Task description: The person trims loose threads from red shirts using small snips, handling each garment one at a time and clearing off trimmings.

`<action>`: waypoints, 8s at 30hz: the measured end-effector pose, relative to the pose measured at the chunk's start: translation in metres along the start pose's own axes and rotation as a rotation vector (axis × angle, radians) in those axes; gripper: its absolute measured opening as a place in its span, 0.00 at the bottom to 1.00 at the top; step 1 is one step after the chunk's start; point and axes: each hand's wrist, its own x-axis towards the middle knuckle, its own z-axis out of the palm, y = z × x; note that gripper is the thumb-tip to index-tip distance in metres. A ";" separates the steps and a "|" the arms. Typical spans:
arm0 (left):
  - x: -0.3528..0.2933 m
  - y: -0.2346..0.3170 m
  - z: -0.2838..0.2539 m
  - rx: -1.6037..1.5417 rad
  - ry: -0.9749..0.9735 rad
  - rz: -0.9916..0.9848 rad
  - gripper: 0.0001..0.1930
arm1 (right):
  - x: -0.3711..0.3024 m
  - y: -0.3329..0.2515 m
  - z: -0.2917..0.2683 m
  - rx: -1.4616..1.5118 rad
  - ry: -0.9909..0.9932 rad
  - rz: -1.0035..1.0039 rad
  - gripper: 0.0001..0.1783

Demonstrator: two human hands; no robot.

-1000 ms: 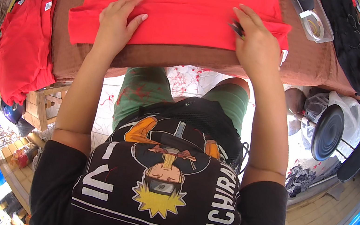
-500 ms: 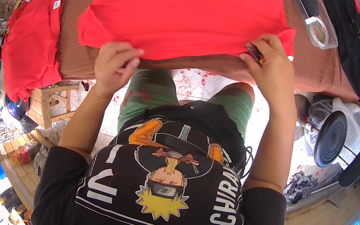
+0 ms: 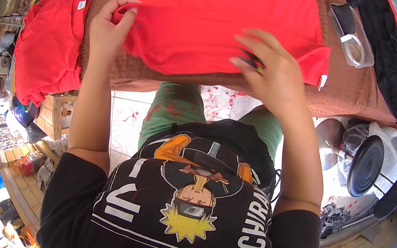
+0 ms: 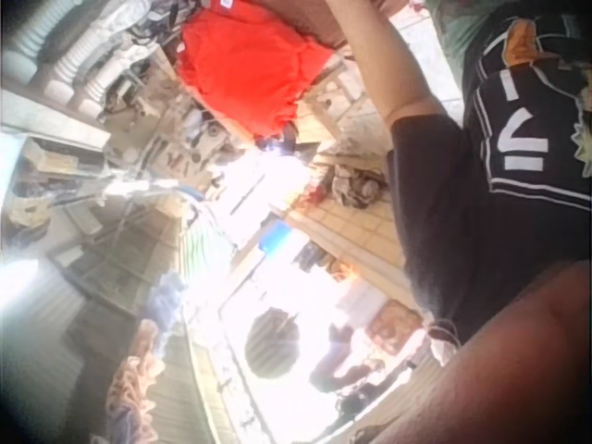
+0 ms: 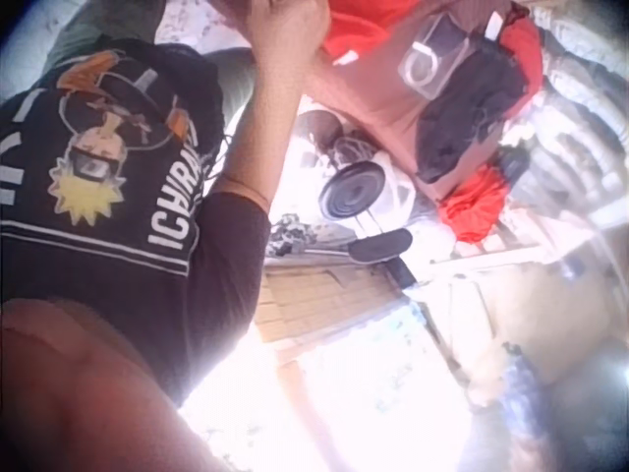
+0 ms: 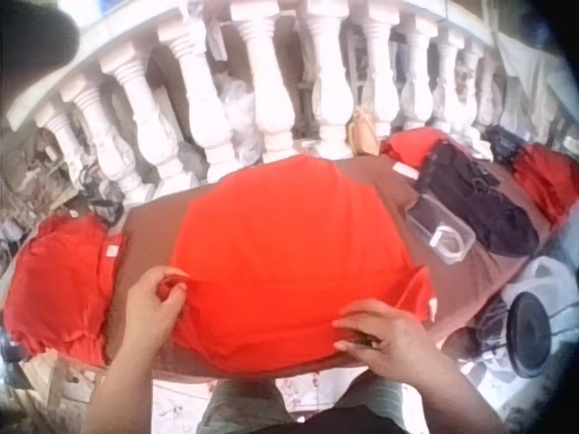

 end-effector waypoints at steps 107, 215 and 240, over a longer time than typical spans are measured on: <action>-0.088 0.010 0.083 -0.678 -0.529 -0.663 0.12 | -0.043 0.168 -0.126 -0.344 0.459 0.375 0.14; -0.016 -0.005 -0.149 -0.868 -0.170 -0.001 0.18 | -0.009 0.091 -0.186 0.855 0.349 0.148 0.14; 0.003 -0.190 -0.347 0.163 1.555 0.096 0.21 | 0.103 -0.164 0.121 0.093 -0.813 -0.341 0.17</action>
